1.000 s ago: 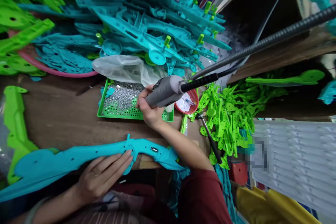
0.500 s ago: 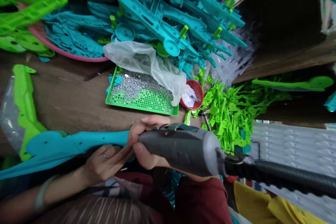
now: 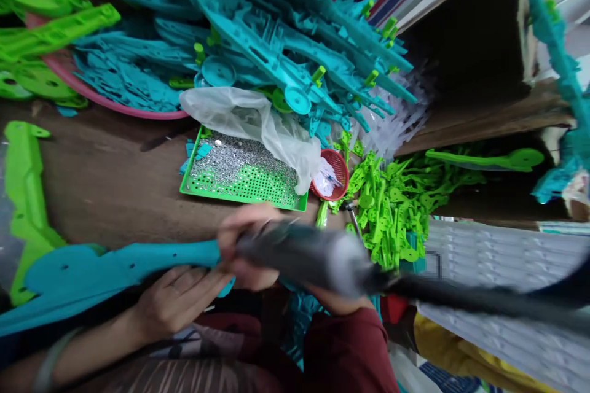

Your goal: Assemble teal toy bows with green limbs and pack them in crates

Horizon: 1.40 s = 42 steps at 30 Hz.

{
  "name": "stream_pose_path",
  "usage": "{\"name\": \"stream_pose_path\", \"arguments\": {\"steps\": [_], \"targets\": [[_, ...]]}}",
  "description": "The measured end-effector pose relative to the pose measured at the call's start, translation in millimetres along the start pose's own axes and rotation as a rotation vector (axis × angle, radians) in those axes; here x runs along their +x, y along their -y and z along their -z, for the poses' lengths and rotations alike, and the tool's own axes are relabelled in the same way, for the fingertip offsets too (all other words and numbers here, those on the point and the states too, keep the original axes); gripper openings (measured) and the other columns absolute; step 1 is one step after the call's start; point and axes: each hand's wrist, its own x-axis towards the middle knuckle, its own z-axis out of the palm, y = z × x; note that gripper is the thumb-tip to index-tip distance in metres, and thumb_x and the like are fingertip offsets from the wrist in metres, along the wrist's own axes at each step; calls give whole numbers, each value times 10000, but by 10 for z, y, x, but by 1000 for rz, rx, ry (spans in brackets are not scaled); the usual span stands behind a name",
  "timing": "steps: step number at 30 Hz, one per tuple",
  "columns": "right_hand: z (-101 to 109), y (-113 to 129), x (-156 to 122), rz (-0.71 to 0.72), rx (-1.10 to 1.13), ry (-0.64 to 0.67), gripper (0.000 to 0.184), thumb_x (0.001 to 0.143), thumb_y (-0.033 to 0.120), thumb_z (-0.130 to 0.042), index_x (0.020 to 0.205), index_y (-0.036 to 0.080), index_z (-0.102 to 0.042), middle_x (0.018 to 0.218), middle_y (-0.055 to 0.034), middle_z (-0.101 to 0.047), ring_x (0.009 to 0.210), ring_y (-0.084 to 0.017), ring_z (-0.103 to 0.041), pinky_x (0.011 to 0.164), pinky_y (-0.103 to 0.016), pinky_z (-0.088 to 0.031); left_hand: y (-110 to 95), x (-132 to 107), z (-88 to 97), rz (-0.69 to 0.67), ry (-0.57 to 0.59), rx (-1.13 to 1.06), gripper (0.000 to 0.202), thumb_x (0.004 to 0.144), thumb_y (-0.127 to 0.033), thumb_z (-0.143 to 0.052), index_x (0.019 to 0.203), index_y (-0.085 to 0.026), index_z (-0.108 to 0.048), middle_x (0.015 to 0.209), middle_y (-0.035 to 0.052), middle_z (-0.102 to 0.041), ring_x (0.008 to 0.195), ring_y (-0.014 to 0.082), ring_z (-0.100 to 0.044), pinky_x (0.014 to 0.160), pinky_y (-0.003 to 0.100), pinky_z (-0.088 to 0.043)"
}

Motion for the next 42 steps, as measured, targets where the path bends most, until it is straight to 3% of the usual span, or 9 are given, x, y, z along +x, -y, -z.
{"name": "stream_pose_path", "arguments": {"steps": [3,5,10,22,27,30,33,38,42], "targets": [[159,-202,289,17,66,-316,376,875,585,-570,1140,341,-462,542,98,-416,422,-129,-486,435,-267,-471,-7,7,0,11,1,68,315,985,-163,-506,1209,-210,-722,1313,12,-706,985,161,-623,794,315,-466],[195,-375,406,-39,7,-421,388,858,586,-557,1127,331,-443,562,90,-384,438,-140,-482,438,-280,-465,-7,18,-4,15,0,41,307,998,-176,-505,1217,-189,-720,1299,22,-714,1132,168,-618,895,308,-471],[173,-637,419,0,17,-419,374,862,530,-558,1123,340,-370,588,100,-375,439,-129,-460,444,-271,-449,-3,40,-15,-6,-1,-2,312,1010,-153,-478,1215,-127,-712,1267,89,-724,1213,219,-633,1007,363,-456],[138,-737,451,-16,118,-462,440,818,544,-630,1078,287,-387,578,106,-421,412,-106,-449,424,-276,-415,-23,19,-17,19,62,70,355,1041,-132,-404,1282,-53,-652,1407,149,-620,1296,282,-595,991,414,-454],[138,-335,368,9,126,-544,411,831,486,-642,1130,287,-442,600,90,-455,448,-108,-495,453,-271,-442,-14,64,-8,14,57,60,335,1021,-116,-441,1266,-21,-649,1380,185,-630,1284,317,-604,974,438,-469],[51,177,7,58,257,-461,333,881,367,-621,1182,315,-489,634,75,-483,491,-114,-530,455,-255,-458,-1,65,10,-12,48,47,325,1011,-105,-465,1271,-14,-638,1355,183,-649,1263,319,-620,960,438,-478],[-147,530,-436,18,292,-348,416,886,334,-620,1279,311,-484,635,67,-500,483,-128,-528,442,-263,-461,20,59,18,-19,61,0,320,1003,-84,-467,1268,0,-628,1343,198,-654,1269,334,-616,950,444,-489],[-450,460,-754,121,204,-407,401,868,311,-604,1255,285,-500,595,74,-466,426,-111,-465,398,-238,-397,37,69,4,-42,55,-9,316,994,-74,-469,1256,18,-621,1326,232,-655,1271,354,-614,922,447,-505],[-500,264,-814,138,79,-376,303,869,383,-604,1144,304,-505,549,99,-440,389,-102,-453,404,-244,-403,29,67,4,-39,44,0,302,987,-77,-493,1247,3,-623,1323,229,-659,1272,347,-616,917,440,-511]]}}
